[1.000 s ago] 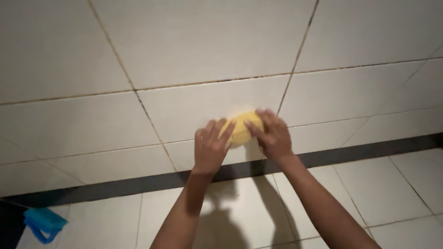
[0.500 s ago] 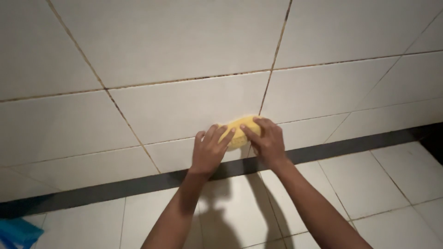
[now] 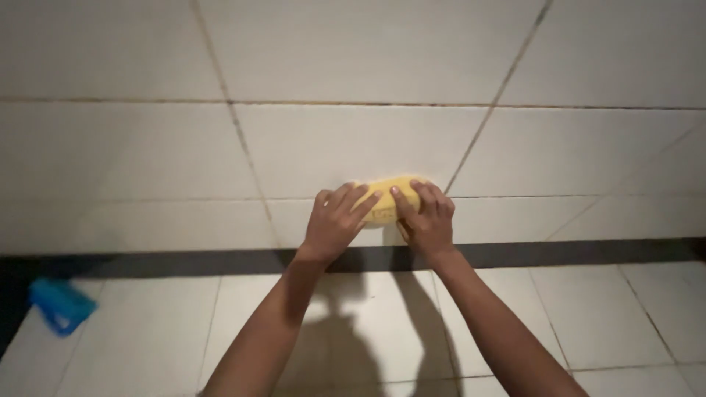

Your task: The person cleans the grout lines and surface of white wall tiles using a yellow sponge and a spray bottle. They repeatedly spray the cleaning solution onto the tiles and scrub the area with the sponge, focusing on the lower section of the wall near the floor.

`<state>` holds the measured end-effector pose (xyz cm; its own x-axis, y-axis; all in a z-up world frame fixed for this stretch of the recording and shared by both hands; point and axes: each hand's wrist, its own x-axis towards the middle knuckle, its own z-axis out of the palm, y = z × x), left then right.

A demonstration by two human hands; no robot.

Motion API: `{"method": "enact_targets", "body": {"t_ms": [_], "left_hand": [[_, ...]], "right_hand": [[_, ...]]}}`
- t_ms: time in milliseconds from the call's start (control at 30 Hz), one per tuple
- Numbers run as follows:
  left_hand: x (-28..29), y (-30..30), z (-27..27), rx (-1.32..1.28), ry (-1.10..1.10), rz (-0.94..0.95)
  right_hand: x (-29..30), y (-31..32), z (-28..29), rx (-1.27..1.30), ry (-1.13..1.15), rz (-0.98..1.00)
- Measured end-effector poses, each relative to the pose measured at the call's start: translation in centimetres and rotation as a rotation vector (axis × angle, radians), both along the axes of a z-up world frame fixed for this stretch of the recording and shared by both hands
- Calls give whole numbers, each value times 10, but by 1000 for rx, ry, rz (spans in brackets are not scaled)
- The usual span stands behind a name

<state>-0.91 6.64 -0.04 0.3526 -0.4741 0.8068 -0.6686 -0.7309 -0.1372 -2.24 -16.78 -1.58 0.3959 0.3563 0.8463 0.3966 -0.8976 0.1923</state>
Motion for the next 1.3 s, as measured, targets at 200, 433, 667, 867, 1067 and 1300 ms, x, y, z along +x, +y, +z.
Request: {"method": "enact_targets", "body": {"t_ms": [200, 433, 667, 867, 1067, 1300], "left_hand": [[-7, 65, 40, -37, -41, 120], [-19, 140, -17, 19, 46, 187], [-35, 179, -59, 33, 492, 247], [-32, 206, -73, 23, 325, 387], [-36, 201, -62, 202, 418, 413], [-37, 178, -58, 293, 202, 367]], "right_hand": [[2, 52, 48, -54, 84, 154], [25, 118, -28, -127, 23, 266], [26, 139, -107, -552, 508, 313], [13, 170, -59, -566, 552, 194], [39, 131, -153, -629, 459, 287], [21, 129, -75, -390, 458, 369]]}}
